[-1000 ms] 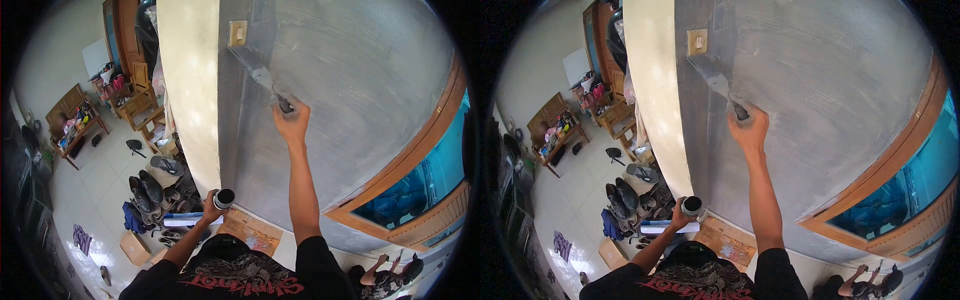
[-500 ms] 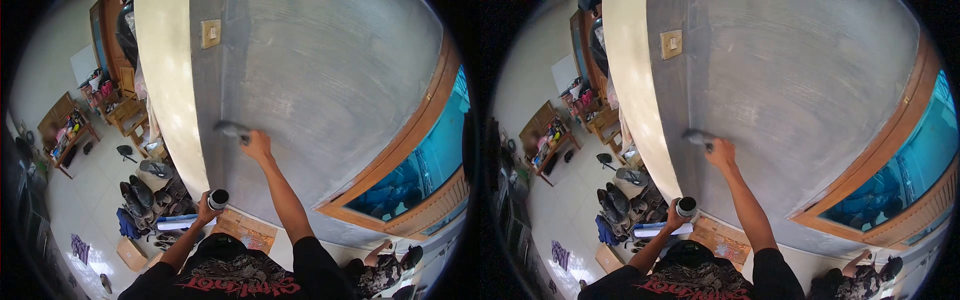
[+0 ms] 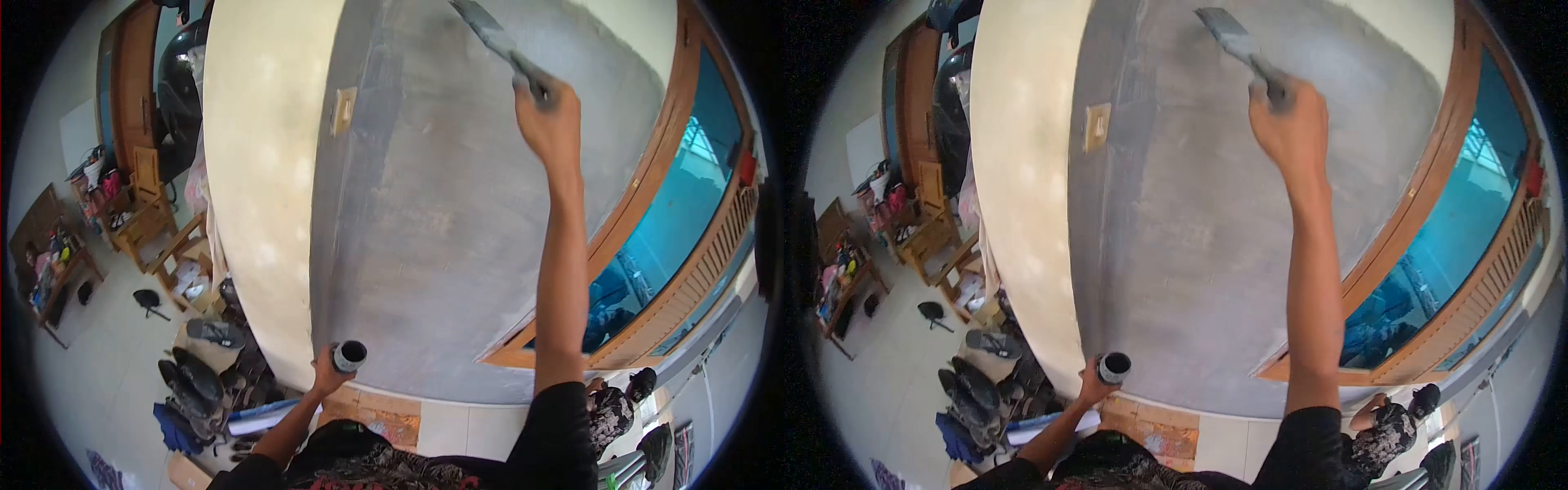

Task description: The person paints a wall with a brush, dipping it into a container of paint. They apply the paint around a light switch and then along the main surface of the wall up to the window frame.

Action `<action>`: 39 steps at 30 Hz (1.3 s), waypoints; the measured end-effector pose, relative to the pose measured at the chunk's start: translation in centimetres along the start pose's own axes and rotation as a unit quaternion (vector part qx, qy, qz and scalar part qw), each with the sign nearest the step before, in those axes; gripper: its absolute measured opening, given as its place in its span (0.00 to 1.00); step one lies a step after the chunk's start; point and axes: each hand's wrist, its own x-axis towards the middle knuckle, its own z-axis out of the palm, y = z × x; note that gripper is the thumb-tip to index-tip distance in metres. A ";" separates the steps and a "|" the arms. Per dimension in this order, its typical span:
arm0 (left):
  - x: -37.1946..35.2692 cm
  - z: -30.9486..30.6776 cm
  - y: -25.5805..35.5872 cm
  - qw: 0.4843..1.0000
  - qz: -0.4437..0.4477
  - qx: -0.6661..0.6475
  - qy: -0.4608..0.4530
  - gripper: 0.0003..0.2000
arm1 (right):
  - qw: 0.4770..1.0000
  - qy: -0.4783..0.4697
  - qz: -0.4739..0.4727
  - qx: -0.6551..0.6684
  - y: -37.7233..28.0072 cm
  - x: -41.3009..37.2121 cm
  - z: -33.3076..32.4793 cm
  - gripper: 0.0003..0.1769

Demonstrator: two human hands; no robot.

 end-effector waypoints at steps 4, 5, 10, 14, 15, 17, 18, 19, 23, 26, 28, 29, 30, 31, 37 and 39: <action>1.2 -0.1 -0.6 0.999 0.035 -0.037 -0.013 0.45 | 0.991 0.003 -0.024 -0.128 -3.9 8.3 3.3 0.15; 1.1 0.2 -1.1 0.998 0.043 -0.043 -0.016 0.45 | 0.990 0.007 -0.028 -0.137 -4.8 9.3 4.3 0.15; 1.2 0.4 -1.2 0.994 0.048 -0.092 -0.036 0.44 | 0.960 -0.060 -0.029 -0.273 -6.0 8.1 9.7 0.15; 0.2 1.2 -3.1 0.979 0.067 -0.184 -0.058 0.43 | 0.955 -0.138 -0.028 -0.259 -5.2 -5.4 11.1 0.17; -0.2 1.1 -3.2 0.978 0.065 -0.187 -0.067 0.43 | 0.948 -0.184 0.014 -0.259 -5.8 -9.0 10.9 0.17; -0.7 0.4 -3.2 0.984 0.061 -0.145 -0.079 0.43 | 0.934 -0.245 0.046 -0.255 -6.0 -15.7 10.3 0.15; -0.9 0.1 -3.4 0.984 0.059 -0.145 -0.084 0.43 | 0.928 -0.281 0.058 -0.238 -6.7 -17.7 9.7 0.14; -0.9 -0.1 -3.5 0.979 0.070 -0.169 -0.091 0.43 | 0.927 -0.283 0.061 -0.240 -7.1 -18.5 9.0 0.14; -0.8 -0.4 -4.1 0.980 0.079 -0.161 -0.088 0.43 | 0.937 -0.327 0.091 -0.086 -6.5 -18.1 5.3 0.16; -0.2 -1.6 -3.2 0.983 0.071 -0.154 -0.077 0.43 | 0.892 -0.354 0.258 0.116 -7.6 -15.0 1.8 0.21; 0.3 -2.2 -2.9 0.981 0.059 -0.167 -0.073 0.43 | 0.797 -0.384 0.411 0.220 -8.1 -14.7 0.6 0.25; 0.4 -2.2 -2.9 0.980 0.051 -0.180 -0.068 0.42 | 0.756 -0.347 0.469 0.298 -8.0 -15.3 0.2 0.24; 0.6 -2.2 -3.0 0.981 0.043 -0.179 -0.066 0.42 | 0.705 -0.306 0.520 0.372 -8.0 -16.0 0.0 0.23; 0.7 -2.3 -3.1 0.981 0.042 -0.178 -0.066 0.42 | 0.704 -0.307 0.521 0.372 -8.2 -16.8 -0.2 0.23; 2.8 -4.4 -0.9 0.981 0.035 -0.175 -0.073 0.43 | 0.681 -0.188 0.387 0.592 -9.2 -18.2 -1.4 0.18; 3.4 -4.7 -0.5 0.975 0.038 -0.201 -0.080 0.44 | 0.856 -0.228 0.288 0.365 -9.8 -17.6 -1.6 0.14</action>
